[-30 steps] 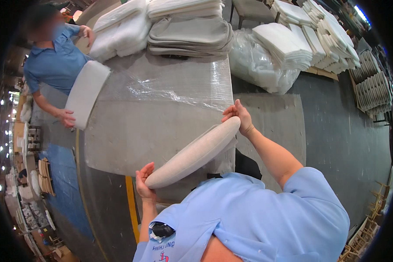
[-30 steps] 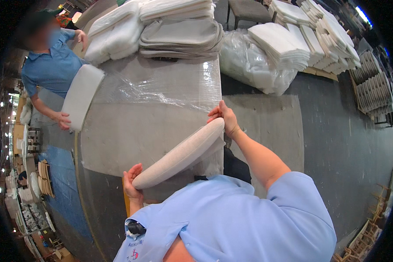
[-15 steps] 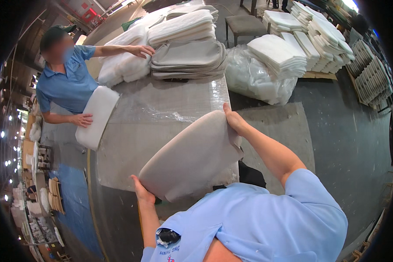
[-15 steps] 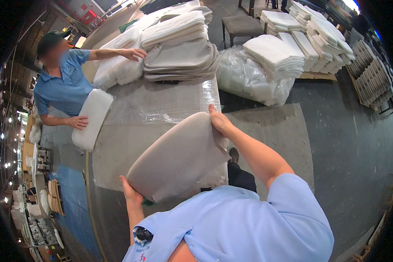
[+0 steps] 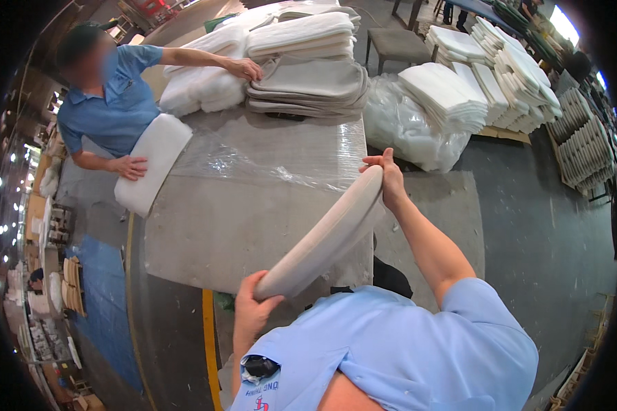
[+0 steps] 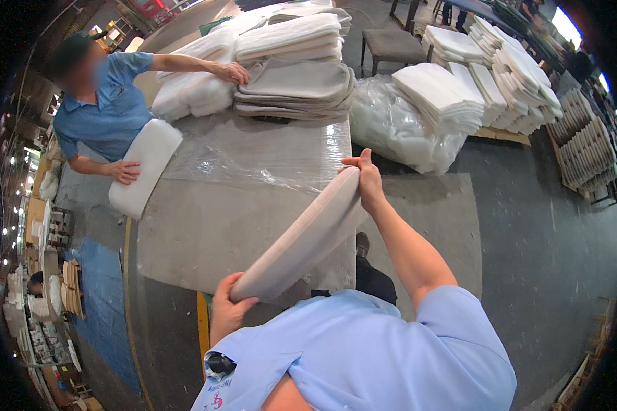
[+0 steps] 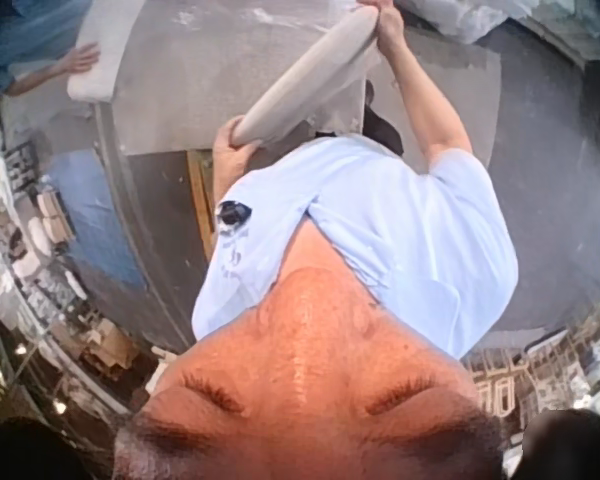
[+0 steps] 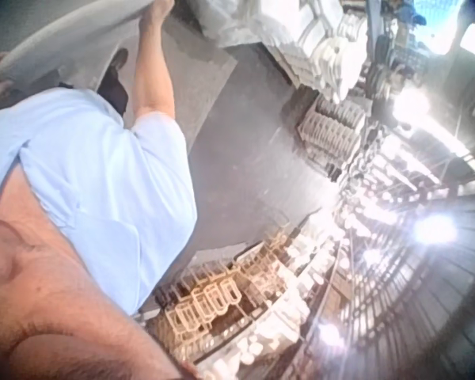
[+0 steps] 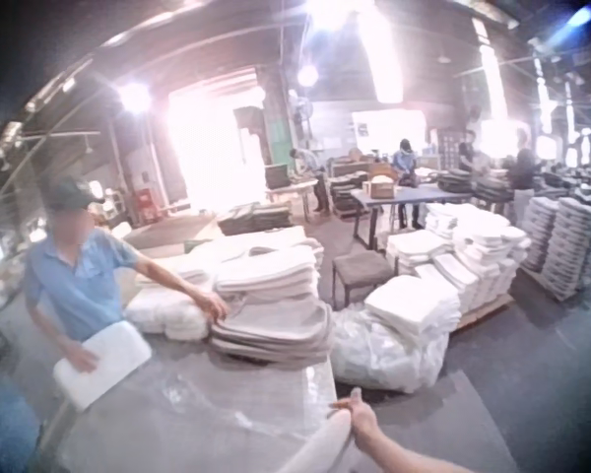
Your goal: The person inserts white foam inserts into light-colored fabric covers on a worktable. They align the foam, slide it into the cover, and smooth the edges. The person repeats this process for multiple cushions, stacking finished items on the table.
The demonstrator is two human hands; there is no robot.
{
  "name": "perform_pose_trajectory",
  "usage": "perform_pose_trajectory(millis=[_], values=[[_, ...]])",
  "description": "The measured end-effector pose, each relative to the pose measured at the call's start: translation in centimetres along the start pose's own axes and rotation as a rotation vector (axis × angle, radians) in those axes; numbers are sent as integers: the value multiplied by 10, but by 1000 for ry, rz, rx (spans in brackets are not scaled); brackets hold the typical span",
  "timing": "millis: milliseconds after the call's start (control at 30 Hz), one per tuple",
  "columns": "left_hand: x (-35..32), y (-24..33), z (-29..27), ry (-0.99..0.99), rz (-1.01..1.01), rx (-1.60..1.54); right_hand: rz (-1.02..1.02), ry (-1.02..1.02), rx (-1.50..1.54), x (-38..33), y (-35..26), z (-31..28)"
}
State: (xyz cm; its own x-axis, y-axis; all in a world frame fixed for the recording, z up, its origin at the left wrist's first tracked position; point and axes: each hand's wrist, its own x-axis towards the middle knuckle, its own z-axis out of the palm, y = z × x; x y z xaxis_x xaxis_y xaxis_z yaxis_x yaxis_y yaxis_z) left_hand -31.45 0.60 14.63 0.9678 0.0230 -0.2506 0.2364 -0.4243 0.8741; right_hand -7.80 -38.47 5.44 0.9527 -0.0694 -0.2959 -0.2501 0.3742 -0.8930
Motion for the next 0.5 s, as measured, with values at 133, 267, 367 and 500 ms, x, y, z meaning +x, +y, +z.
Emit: perform_pose_trajectory(millis=[133, 267, 367, 500], values=[[13, 27, 44, -106, 203, 460, 37, 115, -37, 9, 18, -18], [37, 51, 60, -235, 280, 601, -137, 268, -199, 9, 31, -30], [63, 72, 76, -345, 394, 590, -118, 496, -401, -15, 67, -64], [104, 86, 102, -467, 360, 491, 391, 323, -98, -62, 114, -49]])
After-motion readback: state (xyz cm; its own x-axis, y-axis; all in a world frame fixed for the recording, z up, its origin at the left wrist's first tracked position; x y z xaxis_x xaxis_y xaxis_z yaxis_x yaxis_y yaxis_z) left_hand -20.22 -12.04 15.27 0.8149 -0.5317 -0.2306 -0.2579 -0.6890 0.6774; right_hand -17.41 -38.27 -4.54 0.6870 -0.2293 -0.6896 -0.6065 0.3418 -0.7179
